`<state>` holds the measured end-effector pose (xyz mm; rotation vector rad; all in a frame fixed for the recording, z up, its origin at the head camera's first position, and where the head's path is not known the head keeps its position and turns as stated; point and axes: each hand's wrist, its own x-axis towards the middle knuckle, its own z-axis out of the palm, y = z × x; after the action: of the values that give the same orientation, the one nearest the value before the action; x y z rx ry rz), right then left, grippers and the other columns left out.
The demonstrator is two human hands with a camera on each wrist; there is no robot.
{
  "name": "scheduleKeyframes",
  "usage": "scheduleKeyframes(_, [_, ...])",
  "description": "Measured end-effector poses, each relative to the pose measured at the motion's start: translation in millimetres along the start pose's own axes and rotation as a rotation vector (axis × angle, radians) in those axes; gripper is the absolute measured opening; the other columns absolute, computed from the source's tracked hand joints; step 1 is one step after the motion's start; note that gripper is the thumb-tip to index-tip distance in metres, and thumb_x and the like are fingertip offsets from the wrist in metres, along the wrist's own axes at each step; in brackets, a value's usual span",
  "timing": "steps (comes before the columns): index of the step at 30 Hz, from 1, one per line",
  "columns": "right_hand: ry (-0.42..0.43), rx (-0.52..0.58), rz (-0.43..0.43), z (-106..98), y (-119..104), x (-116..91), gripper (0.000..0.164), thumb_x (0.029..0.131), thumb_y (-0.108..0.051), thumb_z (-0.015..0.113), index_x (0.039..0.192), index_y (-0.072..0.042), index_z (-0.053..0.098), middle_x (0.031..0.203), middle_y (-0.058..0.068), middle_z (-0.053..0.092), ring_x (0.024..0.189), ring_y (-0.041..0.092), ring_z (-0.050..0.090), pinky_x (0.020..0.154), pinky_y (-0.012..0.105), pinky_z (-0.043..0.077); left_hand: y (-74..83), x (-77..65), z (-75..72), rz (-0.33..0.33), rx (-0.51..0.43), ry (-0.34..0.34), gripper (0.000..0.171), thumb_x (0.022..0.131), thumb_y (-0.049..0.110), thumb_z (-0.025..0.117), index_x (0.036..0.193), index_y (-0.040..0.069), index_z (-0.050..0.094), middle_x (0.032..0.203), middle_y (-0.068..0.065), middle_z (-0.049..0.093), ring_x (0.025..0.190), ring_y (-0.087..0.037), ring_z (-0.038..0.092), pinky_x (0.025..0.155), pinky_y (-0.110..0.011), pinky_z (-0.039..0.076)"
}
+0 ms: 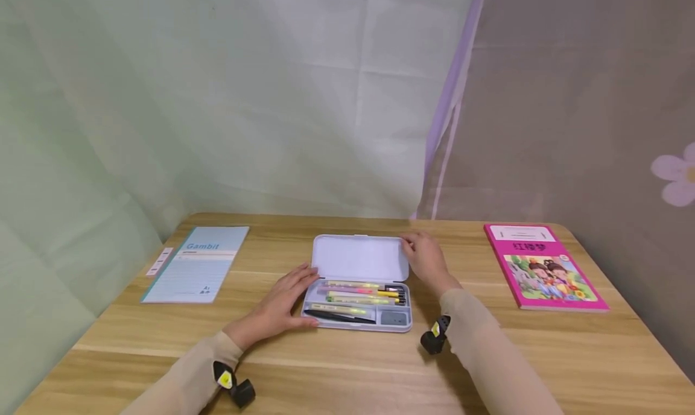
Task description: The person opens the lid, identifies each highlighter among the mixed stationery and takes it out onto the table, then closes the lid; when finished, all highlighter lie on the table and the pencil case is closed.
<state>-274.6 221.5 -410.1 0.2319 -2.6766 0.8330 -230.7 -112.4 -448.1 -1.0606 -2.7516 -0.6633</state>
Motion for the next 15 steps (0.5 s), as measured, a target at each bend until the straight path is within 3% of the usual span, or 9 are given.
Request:
scheduleKeyframes(7, [0.039, 0.077, 0.058, -11.4, -3.5, -11.0, 0.031, 0.098, -0.017, 0.053, 0.124, -0.002, 0.062, 0.114, 0.018, 0.061, 0.094, 0.03, 0.06, 0.075, 0.039, 0.053, -0.4, -1.1, -0.2, 0.023, 0.027, 0.01, 0.094, 0.076, 0.056, 0.073, 0.146, 0.005, 0.039, 0.158, -0.011, 0.028, 0.147, -0.034, 0.022, 0.117, -0.054, 0.026])
scheduleKeyframes(15, [0.142, 0.119, -0.015, -26.8, -7.8, -33.0, 0.027, 0.094, -0.011, 0.058, 0.118, 0.001, 0.064, 0.109, 0.017, 0.063, 0.087, 0.025, 0.059, 0.066, 0.022, 0.047, -0.5, 0.1, -0.1, 0.019, 0.066, 0.006, 0.093, 0.077, 0.059, 0.07, 0.146, 0.006, 0.039, 0.16, -0.008, 0.025, 0.149, -0.032, 0.018, 0.119, -0.051, 0.024])
